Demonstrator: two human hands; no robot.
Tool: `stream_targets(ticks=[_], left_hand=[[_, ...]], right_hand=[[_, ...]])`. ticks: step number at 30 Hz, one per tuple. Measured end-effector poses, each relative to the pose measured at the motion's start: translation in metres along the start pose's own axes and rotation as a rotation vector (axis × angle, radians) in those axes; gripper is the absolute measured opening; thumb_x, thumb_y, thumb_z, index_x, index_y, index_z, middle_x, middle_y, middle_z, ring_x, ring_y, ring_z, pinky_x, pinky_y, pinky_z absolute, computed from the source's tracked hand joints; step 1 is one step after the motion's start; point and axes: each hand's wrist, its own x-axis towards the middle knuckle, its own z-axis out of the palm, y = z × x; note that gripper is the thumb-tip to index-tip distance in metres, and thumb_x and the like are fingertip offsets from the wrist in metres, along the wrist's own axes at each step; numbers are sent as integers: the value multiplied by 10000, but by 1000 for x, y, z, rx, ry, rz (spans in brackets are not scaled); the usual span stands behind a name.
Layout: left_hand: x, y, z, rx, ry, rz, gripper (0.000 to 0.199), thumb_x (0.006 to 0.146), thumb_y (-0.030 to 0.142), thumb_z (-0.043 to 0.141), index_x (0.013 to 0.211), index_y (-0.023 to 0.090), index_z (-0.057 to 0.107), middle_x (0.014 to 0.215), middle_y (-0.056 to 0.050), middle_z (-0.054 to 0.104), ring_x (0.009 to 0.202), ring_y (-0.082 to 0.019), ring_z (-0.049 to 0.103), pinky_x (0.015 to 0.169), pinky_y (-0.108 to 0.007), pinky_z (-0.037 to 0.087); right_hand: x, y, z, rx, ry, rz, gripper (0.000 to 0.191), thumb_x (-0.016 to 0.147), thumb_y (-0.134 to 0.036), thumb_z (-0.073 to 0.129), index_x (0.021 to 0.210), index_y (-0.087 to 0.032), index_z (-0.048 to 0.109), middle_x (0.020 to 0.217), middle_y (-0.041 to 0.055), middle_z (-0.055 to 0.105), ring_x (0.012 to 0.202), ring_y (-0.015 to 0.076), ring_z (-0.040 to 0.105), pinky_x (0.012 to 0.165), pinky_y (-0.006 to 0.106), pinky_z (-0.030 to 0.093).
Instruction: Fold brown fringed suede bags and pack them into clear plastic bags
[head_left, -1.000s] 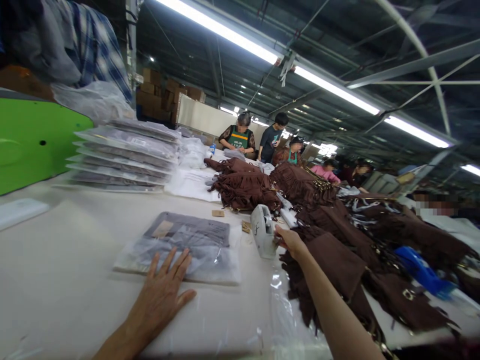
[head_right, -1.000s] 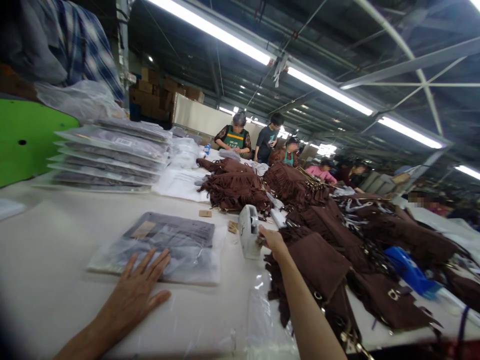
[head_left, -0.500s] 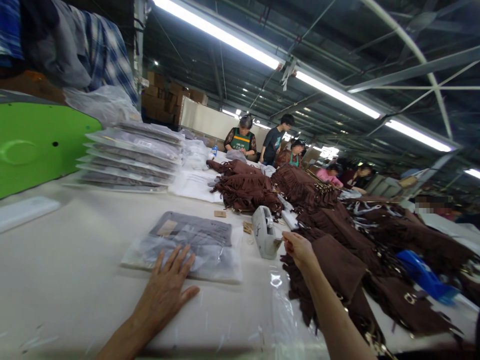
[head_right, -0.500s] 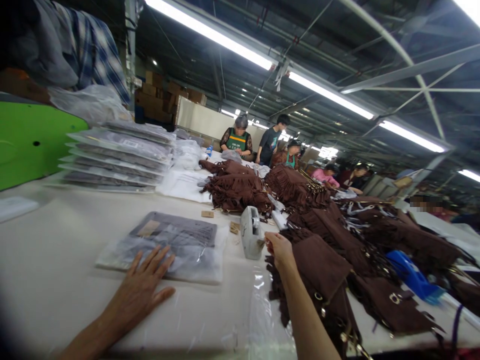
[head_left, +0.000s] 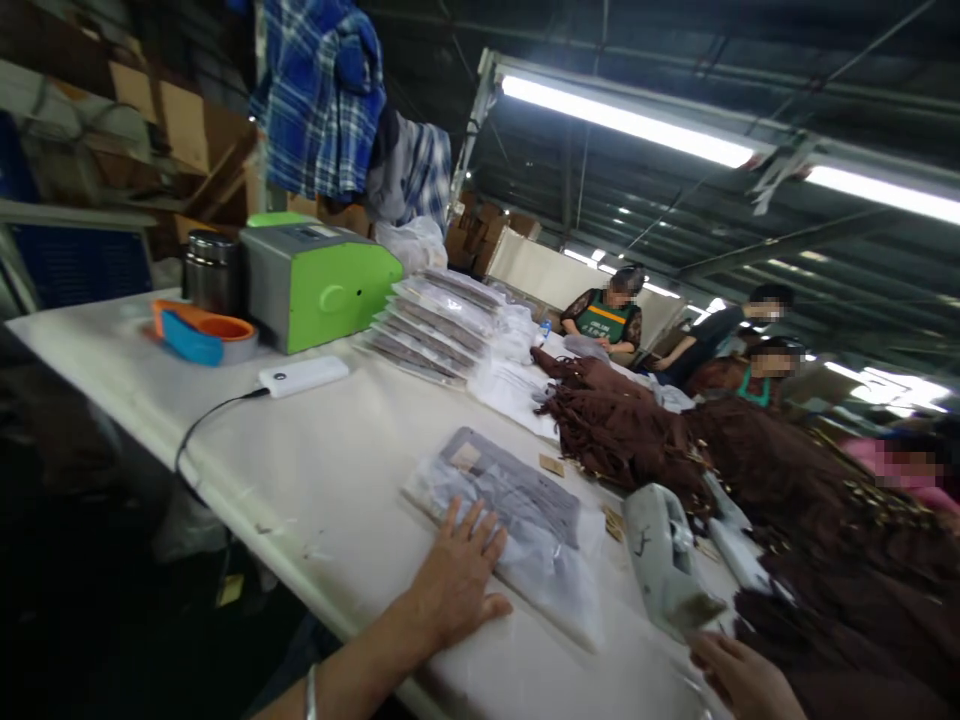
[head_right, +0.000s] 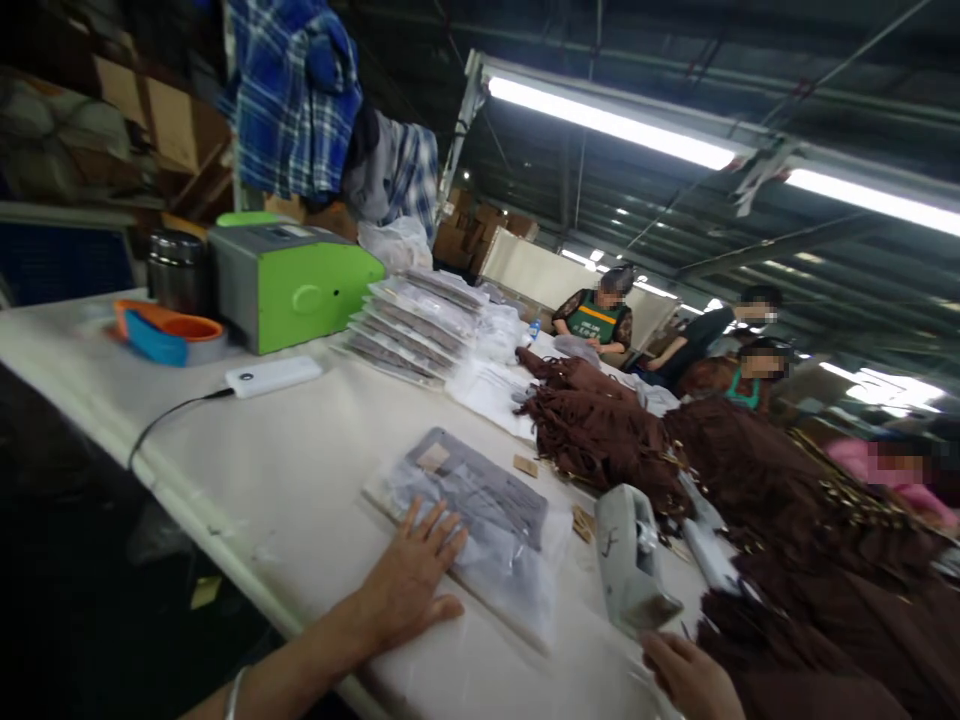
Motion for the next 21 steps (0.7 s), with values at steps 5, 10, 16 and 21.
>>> stream_targets(ticks=[5, 10, 16, 21], left_hand=[[-2, 1, -1, -17, -28, 0, 726, 848, 583, 527, 1432, 181, 367, 1488, -135, 387, 1416, -351, 213, 1150, -601, 50], [-1, 0, 8, -25, -24, -18, 758, 840, 594, 534, 1431, 149, 371, 1461, -169, 410, 1384, -375, 269, 1148, -594, 61], [-1, 0, 10, -51, -20, -11, 765, 847, 605, 517, 1441, 147, 364, 1483, -174, 381, 1420, -376, 177, 1146, -585, 22], [0, 0, 9, -68, -56, -19, 718, 884, 557, 477, 1448, 132, 347, 1496, -163, 363, 1417, -368, 187, 1146, -574, -25]], right_hand=[[-29, -121, 60, -173, -483, -491, 255, 683, -456, 608, 665, -215, 687, 642, 24, 649, 633, 180, 570, 587, 277, 438], [-47, -242, 142, -496, -812, -898, 222, 784, -390, 592, 788, -196, 700, 684, -31, 664, 602, 106, 549, 509, 187, 371], [-22, -288, 218, -1053, -799, -1096, 162, 644, -334, 722, 746, -210, 742, 655, -4, 698, 610, 152, 616, 500, 209, 370], [-6, -290, 251, -1203, -774, -1155, 294, 551, -382, 797, 753, -176, 743, 755, 72, 724, 775, 257, 660, 674, 296, 456]])
